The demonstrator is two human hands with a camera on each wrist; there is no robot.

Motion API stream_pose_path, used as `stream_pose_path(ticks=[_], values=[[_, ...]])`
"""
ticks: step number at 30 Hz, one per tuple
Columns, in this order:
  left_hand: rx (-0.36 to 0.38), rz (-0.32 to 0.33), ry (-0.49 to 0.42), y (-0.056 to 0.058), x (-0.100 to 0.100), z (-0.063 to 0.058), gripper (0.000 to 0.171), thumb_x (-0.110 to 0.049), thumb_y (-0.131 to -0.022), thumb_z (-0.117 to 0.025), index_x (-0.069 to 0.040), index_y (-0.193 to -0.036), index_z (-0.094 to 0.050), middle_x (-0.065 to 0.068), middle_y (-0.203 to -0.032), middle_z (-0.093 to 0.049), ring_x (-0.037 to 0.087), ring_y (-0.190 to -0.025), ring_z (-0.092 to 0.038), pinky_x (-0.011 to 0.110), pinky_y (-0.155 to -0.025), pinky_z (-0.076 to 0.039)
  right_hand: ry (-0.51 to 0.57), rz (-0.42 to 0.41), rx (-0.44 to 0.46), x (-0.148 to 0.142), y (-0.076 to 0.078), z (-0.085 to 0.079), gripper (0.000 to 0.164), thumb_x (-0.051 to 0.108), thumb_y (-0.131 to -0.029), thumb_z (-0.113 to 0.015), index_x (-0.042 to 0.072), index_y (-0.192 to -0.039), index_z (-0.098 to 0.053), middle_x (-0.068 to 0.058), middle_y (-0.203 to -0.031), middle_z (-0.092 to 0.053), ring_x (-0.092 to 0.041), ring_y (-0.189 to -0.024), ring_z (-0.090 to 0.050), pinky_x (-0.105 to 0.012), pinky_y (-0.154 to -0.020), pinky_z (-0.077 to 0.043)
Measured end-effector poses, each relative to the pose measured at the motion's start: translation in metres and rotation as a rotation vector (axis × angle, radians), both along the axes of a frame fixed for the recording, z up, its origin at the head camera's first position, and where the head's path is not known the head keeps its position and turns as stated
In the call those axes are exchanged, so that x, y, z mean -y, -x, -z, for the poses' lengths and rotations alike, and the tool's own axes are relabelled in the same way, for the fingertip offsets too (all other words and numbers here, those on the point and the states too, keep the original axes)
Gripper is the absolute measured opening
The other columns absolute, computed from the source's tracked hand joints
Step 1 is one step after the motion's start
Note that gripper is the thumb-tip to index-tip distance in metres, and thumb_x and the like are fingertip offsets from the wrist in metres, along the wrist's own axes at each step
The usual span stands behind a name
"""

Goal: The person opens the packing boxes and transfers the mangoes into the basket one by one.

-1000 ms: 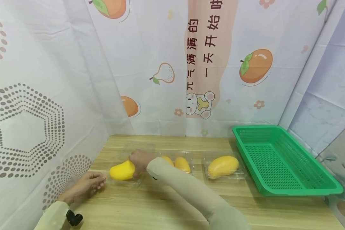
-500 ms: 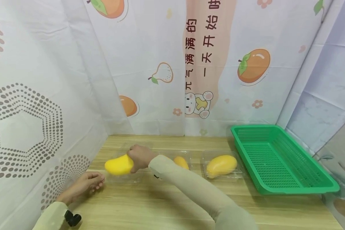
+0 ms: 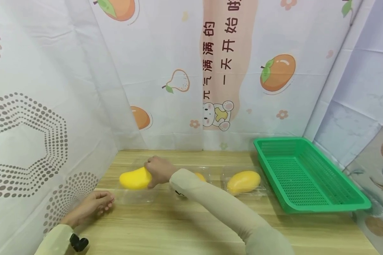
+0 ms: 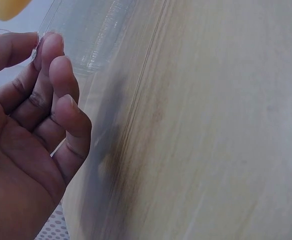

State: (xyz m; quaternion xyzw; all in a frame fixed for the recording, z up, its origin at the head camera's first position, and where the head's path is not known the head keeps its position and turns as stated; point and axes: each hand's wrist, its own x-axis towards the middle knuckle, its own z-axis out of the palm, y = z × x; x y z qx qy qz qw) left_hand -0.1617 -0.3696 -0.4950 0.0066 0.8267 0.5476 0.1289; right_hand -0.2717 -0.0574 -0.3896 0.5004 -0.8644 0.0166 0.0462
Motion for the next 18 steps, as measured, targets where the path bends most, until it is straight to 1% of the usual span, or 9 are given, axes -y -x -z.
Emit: stream_pose_path(ticks=[3, 7, 9, 13, 18], values=[[-0.003, -0.001, 0.007, 0.001, 0.0, 0.0, 0.034, -0.027, -0.106, -0.059, 0.007, -0.105, -0.067, 0.006, -0.086, -0.066, 0.015, -0.071, -0.058, 0.027, -0.056, -0.05, 0.007, 0.014, 0.017, -0.006, 0.002, 0.0, 0.071, 0.051, -0.071, -0.093, 0.011, -0.124, -0.067, 0.0, -0.115, -0.064, -0.017, -0.104, -0.056, -0.027, -0.091, -0.049], [-0.007, 0.001, 0.01, 0.001, 0.0, -0.001, 0.034, -0.027, -0.106, -0.06, 0.007, -0.103, -0.067, 0.005, -0.085, -0.066, 0.014, -0.071, -0.059, 0.026, -0.058, -0.051, 0.017, 0.027, 0.035, -0.012, 0.003, 0.001, 0.07, 0.05, -0.072, -0.093, 0.011, -0.123, -0.067, 0.0, -0.114, -0.064, -0.017, -0.102, -0.056, -0.026, -0.089, -0.049], [-0.013, 0.016, 0.007, 0.001, 0.001, -0.001, 0.034, -0.025, -0.106, -0.059, 0.008, -0.103, -0.067, 0.005, -0.086, -0.066, 0.014, -0.072, -0.059, 0.026, -0.059, -0.051, 0.026, 0.032, 0.044, -0.016, 0.003, 0.0, 0.07, 0.05, -0.072, -0.092, 0.011, -0.124, -0.067, 0.0, -0.114, -0.063, -0.017, -0.101, -0.055, -0.026, -0.089, -0.05], [-0.006, 0.024, -0.011, 0.001, 0.001, -0.001, 0.035, -0.026, -0.106, -0.059, 0.008, -0.104, -0.066, 0.006, -0.087, -0.067, 0.013, -0.072, -0.059, 0.026, -0.06, -0.052, 0.035, 0.048, 0.063, -0.023, 0.004, -0.002, 0.071, 0.051, -0.073, -0.091, 0.01, -0.126, -0.066, -0.002, -0.117, -0.063, -0.018, -0.104, -0.055, -0.028, -0.091, -0.05], [-0.001, 0.038, -0.042, 0.001, 0.001, -0.001, 0.037, -0.026, -0.105, -0.06, 0.011, -0.106, -0.065, 0.008, -0.087, -0.066, 0.013, -0.071, -0.058, 0.027, -0.059, -0.052, 0.056, 0.065, 0.078, -0.032, 0.007, -0.001, 0.074, 0.049, -0.072, -0.092, 0.008, -0.128, -0.065, -0.003, -0.116, -0.063, -0.018, -0.104, -0.056, -0.029, -0.092, -0.05]])
